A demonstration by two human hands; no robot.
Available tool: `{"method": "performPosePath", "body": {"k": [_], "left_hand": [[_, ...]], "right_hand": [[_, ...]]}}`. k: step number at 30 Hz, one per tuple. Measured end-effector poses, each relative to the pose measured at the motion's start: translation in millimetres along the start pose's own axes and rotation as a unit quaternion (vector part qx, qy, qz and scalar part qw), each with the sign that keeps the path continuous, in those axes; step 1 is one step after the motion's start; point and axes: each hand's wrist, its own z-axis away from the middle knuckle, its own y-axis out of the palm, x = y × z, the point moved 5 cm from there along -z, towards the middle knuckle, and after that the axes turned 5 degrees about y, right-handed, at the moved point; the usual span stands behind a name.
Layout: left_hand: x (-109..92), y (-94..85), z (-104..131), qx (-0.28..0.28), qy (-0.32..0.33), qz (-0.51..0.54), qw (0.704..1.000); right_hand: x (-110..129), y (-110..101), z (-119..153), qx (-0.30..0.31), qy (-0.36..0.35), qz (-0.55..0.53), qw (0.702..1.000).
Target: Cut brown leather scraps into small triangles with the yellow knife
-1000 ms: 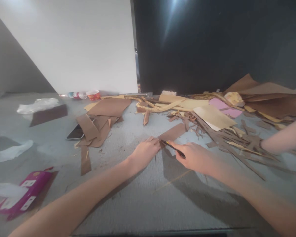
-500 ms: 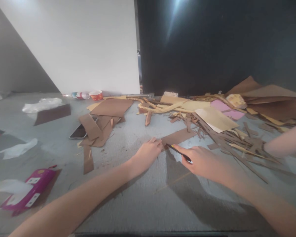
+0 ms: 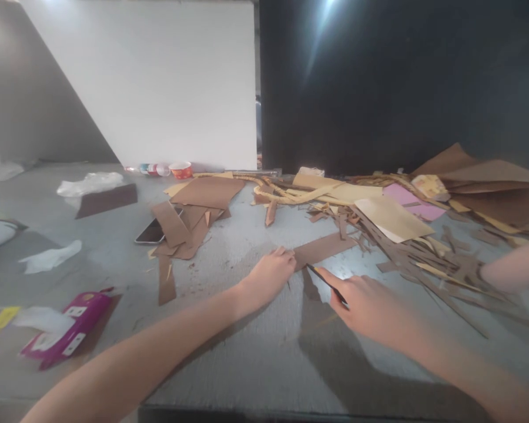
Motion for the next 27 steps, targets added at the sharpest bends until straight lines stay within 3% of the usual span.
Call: {"method": "performPosePath", "body": {"k": [6,11,20,23,27], "left_hand": [[5,-1.2,1,-0.014,0.005,0.007,1.000],[12,0.3,6,-0.085,-0.008,0.078,0.993],[29,8.6,15,-0.187,-0.094,0.185,0.960],[39,14.6,14,-0.201,-0.110,0.206,0.951],[45,19.5,13,-0.194,-0.099,0.232,0.948]], "right_hand": [[-9,-24,10,-0.031,-0.018,-0.017,0.999],[-32,-41,-16,-0.125,0.012,-0.011,0.992],[-80,17,-71,-0.124,0.040,-0.043,0.991],[-86,25,-77,-0.126,0.061,0.007,0.990],[-80,21,-77,-0.174,0.067,0.028,0.982]]}}
